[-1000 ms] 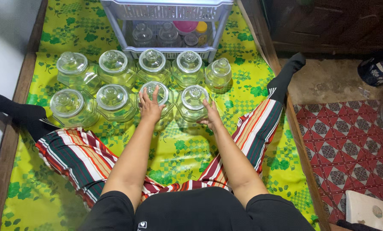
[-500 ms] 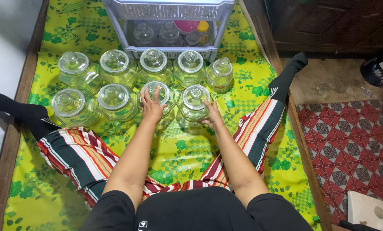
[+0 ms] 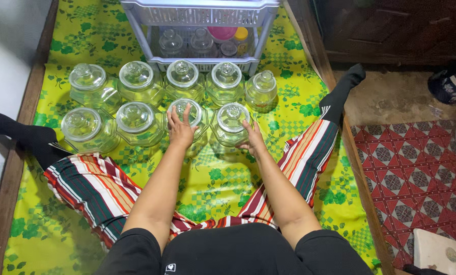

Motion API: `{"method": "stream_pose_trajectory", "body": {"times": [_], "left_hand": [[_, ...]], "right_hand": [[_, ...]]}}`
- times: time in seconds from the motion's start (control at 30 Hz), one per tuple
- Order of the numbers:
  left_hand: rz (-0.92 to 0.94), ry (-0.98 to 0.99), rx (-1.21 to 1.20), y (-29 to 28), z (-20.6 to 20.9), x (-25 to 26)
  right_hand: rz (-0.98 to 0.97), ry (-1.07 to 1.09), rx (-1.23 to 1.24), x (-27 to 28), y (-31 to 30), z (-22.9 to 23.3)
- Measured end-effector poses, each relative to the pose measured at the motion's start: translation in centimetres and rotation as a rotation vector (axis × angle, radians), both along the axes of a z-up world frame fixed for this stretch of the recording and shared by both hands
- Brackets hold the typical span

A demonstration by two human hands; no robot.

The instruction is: The person sits on a mat and systematically opens various glass jars and plastic containers. They remove lids, inspect the containers, and place the opened jars and lids into a nearby white plastic crate.

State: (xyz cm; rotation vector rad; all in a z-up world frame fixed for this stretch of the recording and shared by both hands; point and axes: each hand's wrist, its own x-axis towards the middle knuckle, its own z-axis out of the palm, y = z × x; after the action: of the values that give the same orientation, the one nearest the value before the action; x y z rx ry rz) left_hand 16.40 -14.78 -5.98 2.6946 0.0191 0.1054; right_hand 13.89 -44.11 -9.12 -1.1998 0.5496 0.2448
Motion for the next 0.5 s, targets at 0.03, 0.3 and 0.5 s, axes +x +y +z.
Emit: {"method": "stream_pose_trajectory", "body": {"times": [0.03,0.3,0.5], "left_hand": [[-0.001,-0.014,0.002,0.0,0.0,0.0],[-0.003,0.012,0.011,-0.1,-0.4,0.6],[-0.003,0.009,-0.011,0.0,-1.4,0.6]], "right_hand": [[0.001,0.0,-0.007,0.1,0.0,0.1],[0.042,-0.008,0.012,0.9,-0.7,1.0],[0.122,-0.002,-0.008,2.1,-1.6,0.8]]}}
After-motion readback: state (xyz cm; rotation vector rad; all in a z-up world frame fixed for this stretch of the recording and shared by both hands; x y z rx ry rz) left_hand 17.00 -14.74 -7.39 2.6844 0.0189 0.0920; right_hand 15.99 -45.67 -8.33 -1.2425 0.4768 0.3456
